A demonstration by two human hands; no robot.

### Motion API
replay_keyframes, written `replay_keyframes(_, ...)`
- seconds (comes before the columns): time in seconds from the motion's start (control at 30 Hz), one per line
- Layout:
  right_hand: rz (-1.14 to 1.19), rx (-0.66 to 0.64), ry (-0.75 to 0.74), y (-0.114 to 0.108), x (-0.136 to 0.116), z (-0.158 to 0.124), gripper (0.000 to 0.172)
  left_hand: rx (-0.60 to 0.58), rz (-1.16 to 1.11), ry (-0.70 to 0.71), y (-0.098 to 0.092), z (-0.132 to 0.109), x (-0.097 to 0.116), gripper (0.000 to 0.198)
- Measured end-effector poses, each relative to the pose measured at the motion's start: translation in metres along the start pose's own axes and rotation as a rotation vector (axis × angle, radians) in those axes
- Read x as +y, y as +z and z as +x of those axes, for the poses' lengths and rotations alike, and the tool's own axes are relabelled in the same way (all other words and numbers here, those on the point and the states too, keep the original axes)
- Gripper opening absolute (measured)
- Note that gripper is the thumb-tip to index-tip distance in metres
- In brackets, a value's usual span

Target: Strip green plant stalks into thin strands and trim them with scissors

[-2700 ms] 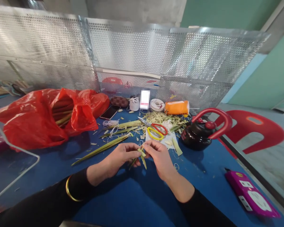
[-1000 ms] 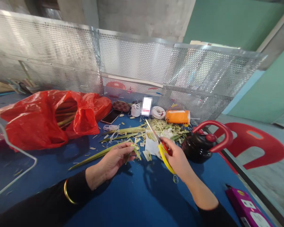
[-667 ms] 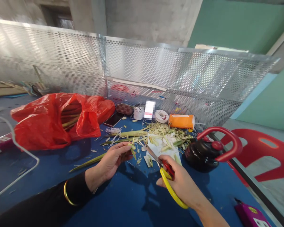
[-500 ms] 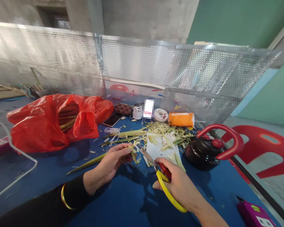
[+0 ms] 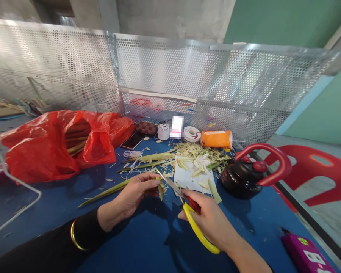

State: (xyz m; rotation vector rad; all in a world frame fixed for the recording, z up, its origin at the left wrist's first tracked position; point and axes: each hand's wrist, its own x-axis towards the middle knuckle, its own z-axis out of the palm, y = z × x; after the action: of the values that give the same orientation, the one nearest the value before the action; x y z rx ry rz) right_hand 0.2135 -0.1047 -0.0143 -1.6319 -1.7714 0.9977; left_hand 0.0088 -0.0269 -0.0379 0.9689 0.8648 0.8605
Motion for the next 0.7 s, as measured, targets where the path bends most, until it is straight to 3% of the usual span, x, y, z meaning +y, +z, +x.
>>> replay_keyframes(0.33, -0.026, 0.101, -0.012, 0.008, 0.016, 0.003, 0.054, 0.041, -0.004, -0.018, -0.001, 0.001, 0.001, 0.021)
replay_keyframes(0.53, -0.079, 0.057, -0.086, 0.003, 0.011, -0.001, 0.049, 0.040, -0.006, -0.025, -0.002, 0.001, 0.001, 0.019)
replay_keyframes(0.7, -0.113, 0.111, -0.083, 0.010, 0.022, 0.003, 0.050, 0.040, -0.001, -0.038, -0.002, 0.002, 0.000, 0.020)
